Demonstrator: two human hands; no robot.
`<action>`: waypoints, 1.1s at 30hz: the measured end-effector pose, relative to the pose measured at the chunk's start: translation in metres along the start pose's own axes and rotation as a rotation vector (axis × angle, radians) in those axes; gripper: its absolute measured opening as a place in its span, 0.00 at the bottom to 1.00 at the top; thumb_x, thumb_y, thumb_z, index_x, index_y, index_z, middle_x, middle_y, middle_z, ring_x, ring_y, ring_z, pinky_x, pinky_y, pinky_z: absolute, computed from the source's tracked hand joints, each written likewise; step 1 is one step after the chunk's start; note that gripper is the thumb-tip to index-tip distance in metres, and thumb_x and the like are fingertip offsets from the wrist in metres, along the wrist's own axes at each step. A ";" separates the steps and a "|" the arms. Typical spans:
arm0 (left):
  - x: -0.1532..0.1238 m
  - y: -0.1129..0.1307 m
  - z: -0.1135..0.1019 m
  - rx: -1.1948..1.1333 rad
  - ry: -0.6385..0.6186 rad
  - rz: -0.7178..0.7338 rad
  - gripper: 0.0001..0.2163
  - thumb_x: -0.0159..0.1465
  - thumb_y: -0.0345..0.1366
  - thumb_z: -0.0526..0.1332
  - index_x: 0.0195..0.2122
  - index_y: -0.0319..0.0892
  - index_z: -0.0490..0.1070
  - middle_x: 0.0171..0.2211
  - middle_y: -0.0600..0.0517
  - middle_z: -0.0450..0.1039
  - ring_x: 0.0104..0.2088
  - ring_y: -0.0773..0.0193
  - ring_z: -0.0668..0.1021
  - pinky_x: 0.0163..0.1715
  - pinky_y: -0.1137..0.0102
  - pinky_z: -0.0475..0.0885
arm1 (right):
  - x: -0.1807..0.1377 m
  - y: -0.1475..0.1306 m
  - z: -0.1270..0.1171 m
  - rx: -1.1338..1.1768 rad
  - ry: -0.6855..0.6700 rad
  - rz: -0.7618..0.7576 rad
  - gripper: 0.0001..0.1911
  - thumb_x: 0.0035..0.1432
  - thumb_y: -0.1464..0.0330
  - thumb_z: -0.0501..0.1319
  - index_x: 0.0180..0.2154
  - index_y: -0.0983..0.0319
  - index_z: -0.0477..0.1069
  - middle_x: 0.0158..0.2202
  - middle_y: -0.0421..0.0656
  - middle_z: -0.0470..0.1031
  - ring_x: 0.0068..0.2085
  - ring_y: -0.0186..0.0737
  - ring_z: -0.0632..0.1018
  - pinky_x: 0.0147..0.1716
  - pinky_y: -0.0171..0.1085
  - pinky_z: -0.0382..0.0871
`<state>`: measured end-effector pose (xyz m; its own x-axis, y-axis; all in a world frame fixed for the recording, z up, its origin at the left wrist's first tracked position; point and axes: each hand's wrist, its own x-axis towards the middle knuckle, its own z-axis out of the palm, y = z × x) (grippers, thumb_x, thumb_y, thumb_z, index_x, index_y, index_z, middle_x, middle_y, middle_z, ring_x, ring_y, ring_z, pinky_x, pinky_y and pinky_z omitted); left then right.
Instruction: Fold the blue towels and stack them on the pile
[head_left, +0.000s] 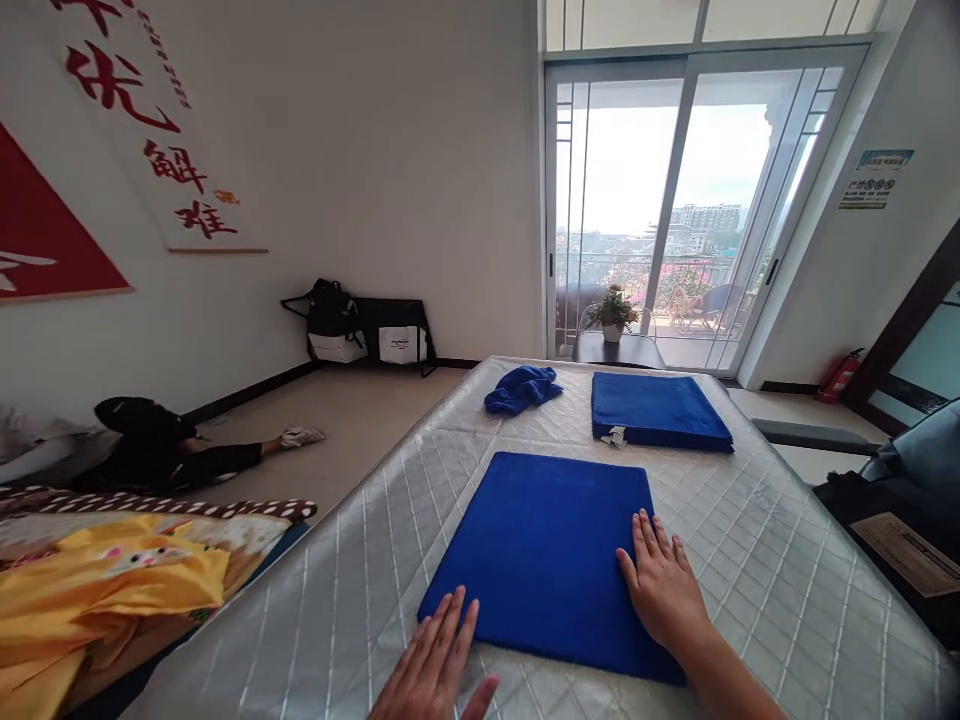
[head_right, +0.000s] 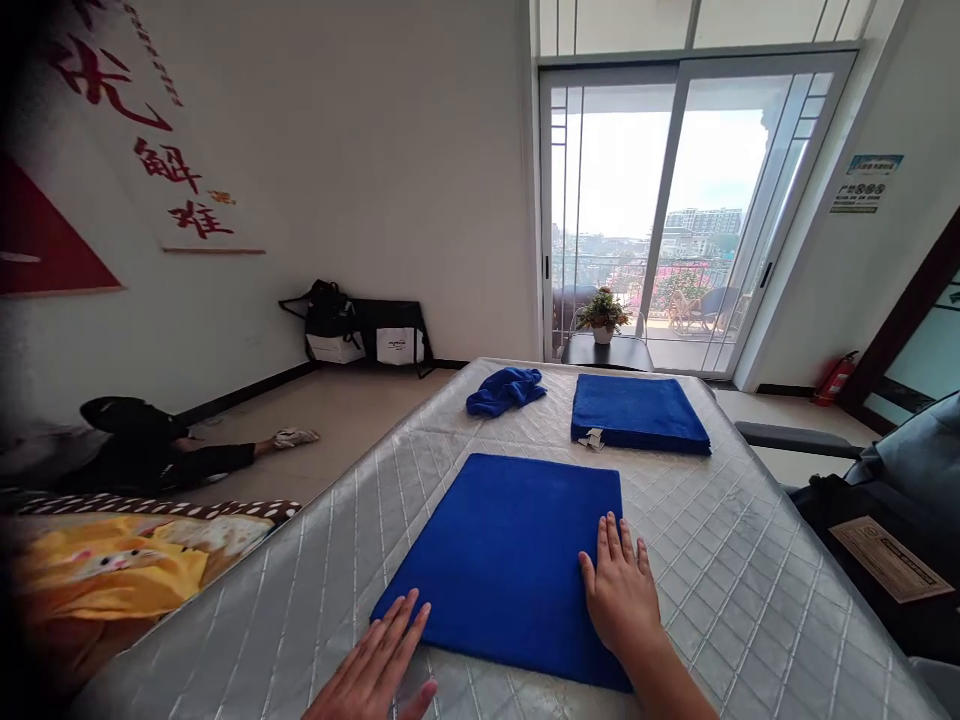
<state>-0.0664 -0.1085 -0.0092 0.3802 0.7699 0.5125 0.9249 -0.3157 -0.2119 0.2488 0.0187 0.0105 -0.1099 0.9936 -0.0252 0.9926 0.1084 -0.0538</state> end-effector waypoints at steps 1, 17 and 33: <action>0.016 0.007 -0.005 -0.038 -0.027 0.045 0.36 0.68 0.53 0.54 0.71 0.42 0.43 0.64 0.42 0.65 0.60 0.54 0.74 0.52 0.64 0.75 | -0.001 0.000 0.003 0.009 0.001 0.004 0.35 0.70 0.56 0.39 0.70 0.68 0.42 0.73 0.48 0.39 0.72 0.49 0.41 0.68 0.53 0.37; 0.159 0.060 0.039 -0.520 -0.349 0.301 0.34 0.71 0.55 0.45 0.72 0.44 0.38 0.72 0.48 0.43 0.71 0.58 0.49 0.69 0.62 0.50 | 0.002 0.014 0.011 -0.017 0.058 -0.025 0.33 0.69 0.60 0.40 0.70 0.67 0.47 0.72 0.47 0.43 0.71 0.51 0.46 0.68 0.57 0.43; 0.118 -0.082 0.105 -0.269 -0.364 -0.217 0.36 0.69 0.58 0.45 0.71 0.38 0.40 0.72 0.42 0.45 0.70 0.51 0.54 0.67 0.52 0.57 | 0.010 0.035 0.033 -0.049 0.155 -0.047 0.34 0.69 0.54 0.37 0.70 0.62 0.46 0.72 0.42 0.47 0.71 0.47 0.50 0.68 0.56 0.48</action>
<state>-0.0977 0.0666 -0.0184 0.1987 0.9621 0.1869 0.9683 -0.2221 0.1140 0.2807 0.0315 -0.0247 -0.1508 0.9798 0.1311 0.9883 0.1523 -0.0019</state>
